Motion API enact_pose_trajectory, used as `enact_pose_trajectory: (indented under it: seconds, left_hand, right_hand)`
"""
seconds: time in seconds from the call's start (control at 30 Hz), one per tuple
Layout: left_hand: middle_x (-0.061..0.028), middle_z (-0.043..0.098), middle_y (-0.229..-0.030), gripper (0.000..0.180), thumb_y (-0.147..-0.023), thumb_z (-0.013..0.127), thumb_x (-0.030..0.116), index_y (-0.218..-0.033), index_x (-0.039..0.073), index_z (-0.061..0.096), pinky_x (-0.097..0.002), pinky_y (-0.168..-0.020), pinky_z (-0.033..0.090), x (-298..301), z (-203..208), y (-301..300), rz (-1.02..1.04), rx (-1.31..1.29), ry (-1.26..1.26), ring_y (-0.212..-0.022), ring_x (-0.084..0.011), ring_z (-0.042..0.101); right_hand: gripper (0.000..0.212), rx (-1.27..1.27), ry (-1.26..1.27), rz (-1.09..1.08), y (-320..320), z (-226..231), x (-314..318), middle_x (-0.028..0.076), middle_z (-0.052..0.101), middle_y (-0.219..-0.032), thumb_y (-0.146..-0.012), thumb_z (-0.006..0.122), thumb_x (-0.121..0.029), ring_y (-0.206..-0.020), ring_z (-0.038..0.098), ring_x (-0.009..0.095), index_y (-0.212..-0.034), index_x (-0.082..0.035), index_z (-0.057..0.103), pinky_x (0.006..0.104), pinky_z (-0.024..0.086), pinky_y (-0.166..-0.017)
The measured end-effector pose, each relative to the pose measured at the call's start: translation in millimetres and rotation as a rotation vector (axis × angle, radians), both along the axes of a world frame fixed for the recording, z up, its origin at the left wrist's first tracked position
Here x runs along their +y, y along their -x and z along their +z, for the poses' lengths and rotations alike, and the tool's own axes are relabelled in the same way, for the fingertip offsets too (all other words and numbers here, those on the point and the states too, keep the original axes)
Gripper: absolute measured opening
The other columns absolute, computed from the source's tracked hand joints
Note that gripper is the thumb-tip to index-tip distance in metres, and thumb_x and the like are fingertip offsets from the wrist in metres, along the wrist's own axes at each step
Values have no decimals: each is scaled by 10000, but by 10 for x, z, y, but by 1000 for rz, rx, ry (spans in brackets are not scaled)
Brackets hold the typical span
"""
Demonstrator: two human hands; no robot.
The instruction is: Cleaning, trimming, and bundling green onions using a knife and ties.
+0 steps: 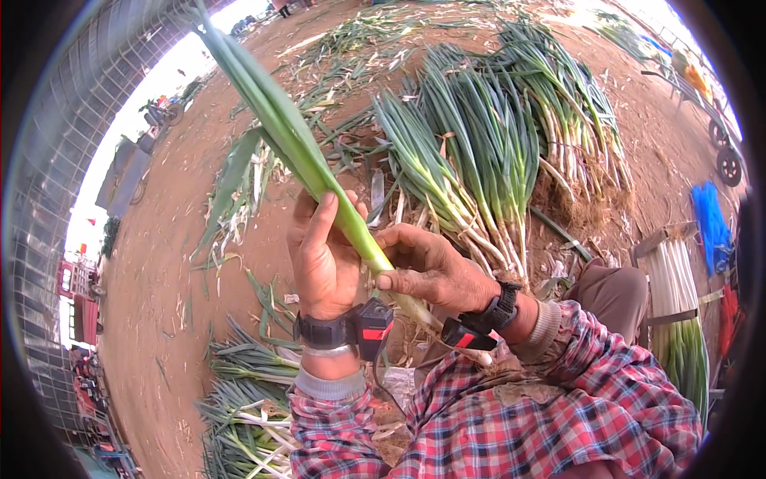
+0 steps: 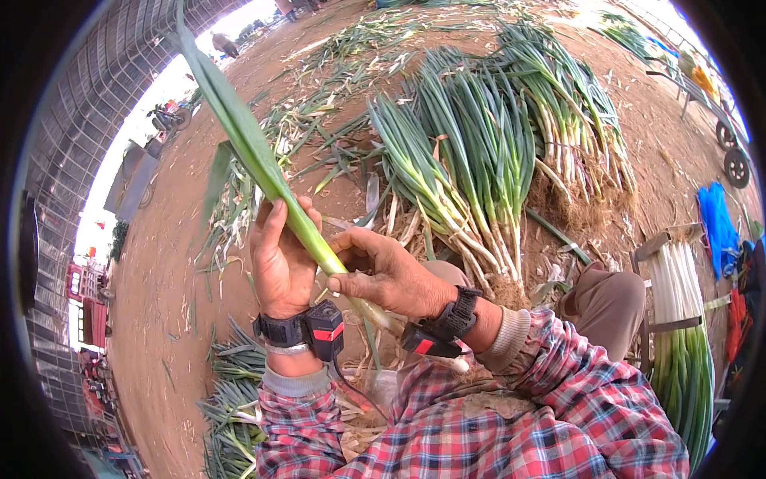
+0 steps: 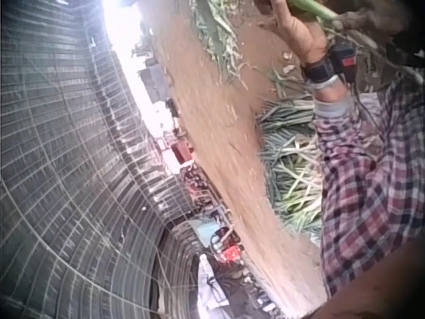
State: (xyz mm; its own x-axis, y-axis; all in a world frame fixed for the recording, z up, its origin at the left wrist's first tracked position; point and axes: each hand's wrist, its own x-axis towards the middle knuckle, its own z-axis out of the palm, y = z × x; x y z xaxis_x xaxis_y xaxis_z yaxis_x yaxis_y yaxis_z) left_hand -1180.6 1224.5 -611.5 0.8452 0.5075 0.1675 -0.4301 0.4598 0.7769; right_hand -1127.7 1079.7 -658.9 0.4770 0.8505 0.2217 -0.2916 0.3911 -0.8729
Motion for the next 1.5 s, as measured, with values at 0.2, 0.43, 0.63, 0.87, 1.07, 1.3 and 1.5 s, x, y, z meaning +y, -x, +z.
enact_pose_trajectory:
  seconds: [0.2, 0.43, 0.63, 0.87, 1.07, 1.3, 1.5]
  left_hand:
    - [-30, 599, -929, 278, -880, 652, 69, -1123, 59, 518, -284, -685, 524, -264, 106, -113, 153, 22, -206, -794, -131, 594]
    - [-41, 592, -954, 326, -865, 657, 36, -1148, 63, 496, -305, -703, 528, -767, 158, -291, 276, -3, -192, -809, -138, 598]
    - [-63, 594, -1043, 339, -874, 637, 26, -1174, 63, 484, -353, -775, 555, -983, 207, -348, 223, -11, -235, -886, -164, 618]
    - [-103, 582, -1167, 375, -915, 587, 78, -1259, 82, 437, -414, -807, 566, -1036, 258, -384, 161, 47, -204, -1009, -238, 627]
    - [-117, 533, -1259, 407, -961, 512, 138, -1346, 130, 382, -428, -813, 547, -1056, 202, -362, 94, -1, -169, -1074, -257, 591]
    - [-148, 488, -1334, 500, -987, 478, 242, -1445, 203, 280, -417, -785, 534, -1004, 42, -194, -126, -22, -147, -1105, -260, 572]
    - [-159, 500, -1306, 510, -971, 520, 195, -1416, 215, 270, -460, -835, 569, -828, -111, -138, -141, -11, -99, -1085, -283, 591]
  right_hand:
    - [304, -94, 48, -70, -54, -9, -274, 12, 603, -998, -857, 713, -107, -912, 562, 94, -1101, -22, 553, 267, 465, -820]
    - [187, -307, 82, -324, -95, 110, -587, 34, 595, -747, -816, 722, -82, -711, 553, 96, -868, -13, 556, 272, 471, -648]
    - [165, -360, 171, -229, -204, 226, -857, -22, 569, -797, -846, 707, -84, -760, 510, 52, -872, -26, 555, 238, 441, -685]
    - [167, -983, 142, -291, -165, 196, -1256, 80, 579, -881, -832, 685, -79, -773, 579, 172, -916, -31, 550, 297, 470, -688]
    - [165, -549, 147, -559, -118, 117, -1068, 89, 557, -811, -804, 675, -70, -705, 567, 208, -930, -21, 580, 329, 471, -659]
    - [95, -754, 75, -559, -107, 20, -1092, 107, 545, -799, -825, 638, -60, -723, 549, 246, -865, -32, 556, 344, 449, -655]
    - [115, -1186, 55, -340, 98, -194, -1430, 103, 520, -963, -836, 626, -95, -871, 532, 291, -910, -76, 540, 385, 442, -712]
